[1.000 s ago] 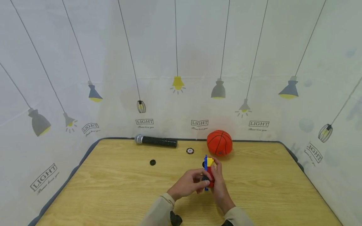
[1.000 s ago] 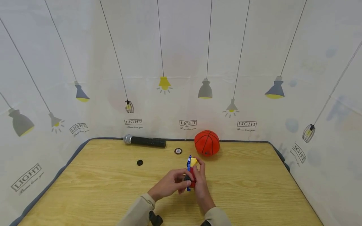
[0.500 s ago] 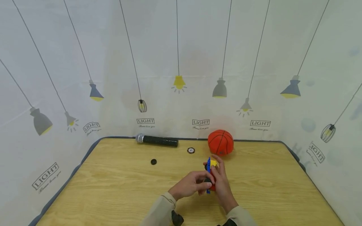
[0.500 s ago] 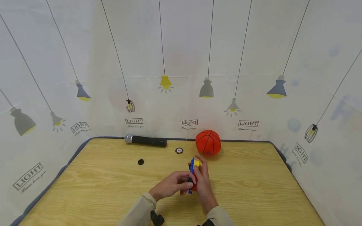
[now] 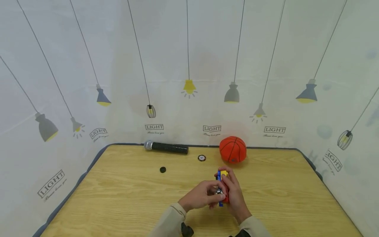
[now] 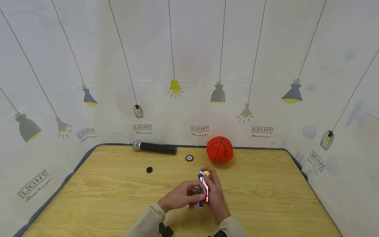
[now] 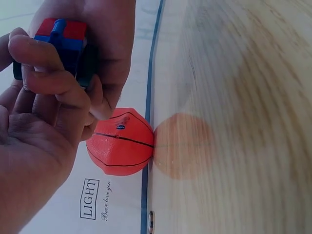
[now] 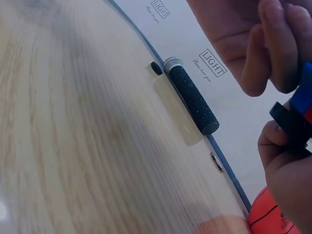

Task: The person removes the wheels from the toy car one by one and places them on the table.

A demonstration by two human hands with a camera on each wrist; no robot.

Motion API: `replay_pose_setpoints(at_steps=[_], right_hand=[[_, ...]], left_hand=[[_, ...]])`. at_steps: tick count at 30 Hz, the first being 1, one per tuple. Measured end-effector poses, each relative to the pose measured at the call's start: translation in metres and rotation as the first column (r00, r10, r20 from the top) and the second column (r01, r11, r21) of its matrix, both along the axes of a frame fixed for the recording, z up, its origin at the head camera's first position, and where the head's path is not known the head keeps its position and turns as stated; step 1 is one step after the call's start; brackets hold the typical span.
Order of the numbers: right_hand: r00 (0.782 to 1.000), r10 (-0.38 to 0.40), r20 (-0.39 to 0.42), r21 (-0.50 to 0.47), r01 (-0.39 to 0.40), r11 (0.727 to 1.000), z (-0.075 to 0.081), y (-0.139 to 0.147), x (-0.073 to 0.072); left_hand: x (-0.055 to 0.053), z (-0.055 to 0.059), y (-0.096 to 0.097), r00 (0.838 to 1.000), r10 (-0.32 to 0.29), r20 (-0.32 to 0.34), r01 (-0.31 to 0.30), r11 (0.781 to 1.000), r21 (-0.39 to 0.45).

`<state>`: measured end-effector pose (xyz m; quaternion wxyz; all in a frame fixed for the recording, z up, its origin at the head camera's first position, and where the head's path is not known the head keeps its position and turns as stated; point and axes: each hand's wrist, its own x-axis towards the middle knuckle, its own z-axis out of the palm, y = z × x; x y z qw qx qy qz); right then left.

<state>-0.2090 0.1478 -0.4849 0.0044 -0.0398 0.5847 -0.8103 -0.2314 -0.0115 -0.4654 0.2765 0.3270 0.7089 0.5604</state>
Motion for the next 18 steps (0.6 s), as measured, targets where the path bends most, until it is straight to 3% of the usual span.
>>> replay_pose_setpoints(at_steps=[8,13,18], right_hand=[[0.998,0.069,-0.003,0.082,-0.069,0.994,-0.0002,0.0016,-0.001],[0.998,0.056,0.004,0.097,-0.056,0.994,-0.0028,0.0038,-0.0007],[0.999,0.04,-0.008,0.118,-0.039,0.992,-0.0045,0.0031,0.0007]], left_hand=[[0.0036,0.0003,0.0001,1.0,0.01,0.028,-0.01,1.0,0.005],[0.0059,-0.0003,0.0001,0.997,-0.02,0.069,0.02,1.0,0.006],[0.0099,-0.0002,0.0004,0.999,-0.029,0.03,0.029,1.0,0.009]])
